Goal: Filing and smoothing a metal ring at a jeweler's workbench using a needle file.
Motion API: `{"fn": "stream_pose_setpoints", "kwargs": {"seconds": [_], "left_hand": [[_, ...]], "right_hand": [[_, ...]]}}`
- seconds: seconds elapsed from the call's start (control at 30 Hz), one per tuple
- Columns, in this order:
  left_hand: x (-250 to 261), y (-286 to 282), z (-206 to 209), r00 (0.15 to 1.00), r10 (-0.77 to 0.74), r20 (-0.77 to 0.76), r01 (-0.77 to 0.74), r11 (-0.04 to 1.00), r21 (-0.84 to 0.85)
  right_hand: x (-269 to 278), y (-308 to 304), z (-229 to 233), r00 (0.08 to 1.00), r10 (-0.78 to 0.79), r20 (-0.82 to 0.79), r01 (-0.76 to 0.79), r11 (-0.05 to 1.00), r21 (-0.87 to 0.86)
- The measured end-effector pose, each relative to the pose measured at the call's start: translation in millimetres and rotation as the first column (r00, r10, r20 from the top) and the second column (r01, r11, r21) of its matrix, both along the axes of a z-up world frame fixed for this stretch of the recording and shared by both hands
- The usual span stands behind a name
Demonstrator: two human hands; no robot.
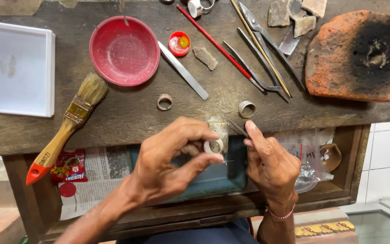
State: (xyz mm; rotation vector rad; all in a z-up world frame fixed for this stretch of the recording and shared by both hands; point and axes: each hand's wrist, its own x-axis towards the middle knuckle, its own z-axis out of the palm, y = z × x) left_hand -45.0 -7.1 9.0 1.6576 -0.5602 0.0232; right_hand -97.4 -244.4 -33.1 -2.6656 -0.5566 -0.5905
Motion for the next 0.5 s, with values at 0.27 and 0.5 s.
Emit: {"fn": "stream_pose_setpoints", "kwargs": {"seconds": [0.27,0.5], "left_hand": [[-40,-13,-10,0.871,-0.095,-0.483,-0.091,0.934,-0.347],[-44,-11,-4,0.802,-0.227,-0.553,-0.027,0.910,-0.413]], "right_hand": [[1,6,-4,0.999,0.007,-0.031,-0.007,1.000,0.008],[-1,2,-9,0.998,0.018,-0.063,-0.017,1.000,0.014]]}}
